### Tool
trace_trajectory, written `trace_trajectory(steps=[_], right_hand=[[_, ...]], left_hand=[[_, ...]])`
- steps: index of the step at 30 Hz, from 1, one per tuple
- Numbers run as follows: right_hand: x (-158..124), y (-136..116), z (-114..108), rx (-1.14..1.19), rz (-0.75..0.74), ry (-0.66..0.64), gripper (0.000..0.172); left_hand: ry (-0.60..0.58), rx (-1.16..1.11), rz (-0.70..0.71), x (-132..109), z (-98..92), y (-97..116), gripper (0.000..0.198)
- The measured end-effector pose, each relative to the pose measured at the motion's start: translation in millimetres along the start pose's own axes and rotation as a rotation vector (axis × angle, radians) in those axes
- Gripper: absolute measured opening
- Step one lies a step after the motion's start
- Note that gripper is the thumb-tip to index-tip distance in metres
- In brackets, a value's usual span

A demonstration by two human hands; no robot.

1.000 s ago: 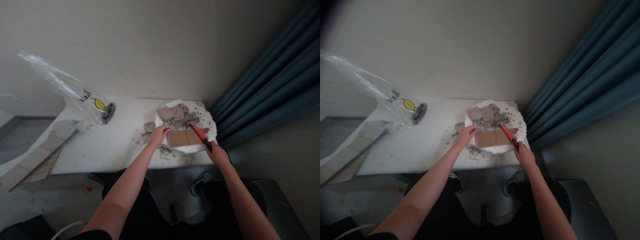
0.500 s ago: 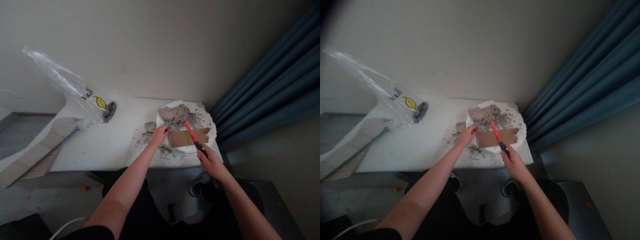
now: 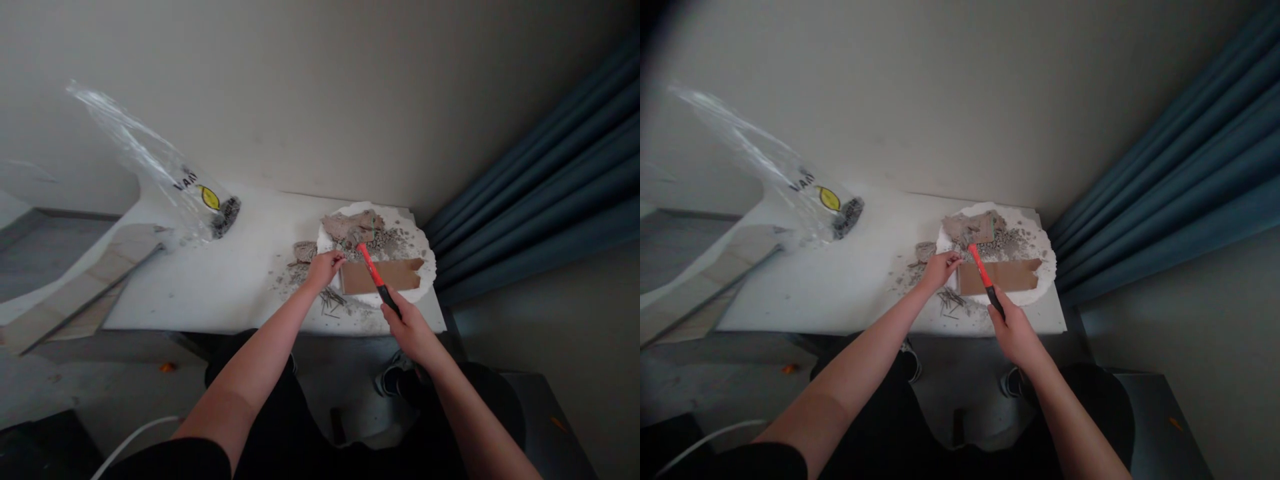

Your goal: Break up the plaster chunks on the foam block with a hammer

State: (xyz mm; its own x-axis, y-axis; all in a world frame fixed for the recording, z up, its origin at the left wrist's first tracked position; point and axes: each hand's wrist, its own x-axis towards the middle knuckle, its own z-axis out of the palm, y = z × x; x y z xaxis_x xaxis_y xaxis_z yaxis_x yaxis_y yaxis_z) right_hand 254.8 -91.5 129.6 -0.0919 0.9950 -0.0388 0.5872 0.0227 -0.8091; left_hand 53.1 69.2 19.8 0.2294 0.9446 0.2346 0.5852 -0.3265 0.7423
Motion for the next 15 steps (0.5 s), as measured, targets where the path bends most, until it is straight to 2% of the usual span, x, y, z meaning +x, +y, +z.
trace_trajectory(steps=[7, 15], right_hand=[[-2.4, 9.8, 13.9, 0.002, 0.001, -0.001, 0.049], [-2.3, 15.0, 18.1, 0.035, -0.054, 0.006, 0.052]], left_hand=[[0.005, 0.016, -0.016, -0.1, -0.9, 2.3, 0.016], [-0.005, -0.021, -0.010, -1.5, 1.2, 1.2, 0.016]])
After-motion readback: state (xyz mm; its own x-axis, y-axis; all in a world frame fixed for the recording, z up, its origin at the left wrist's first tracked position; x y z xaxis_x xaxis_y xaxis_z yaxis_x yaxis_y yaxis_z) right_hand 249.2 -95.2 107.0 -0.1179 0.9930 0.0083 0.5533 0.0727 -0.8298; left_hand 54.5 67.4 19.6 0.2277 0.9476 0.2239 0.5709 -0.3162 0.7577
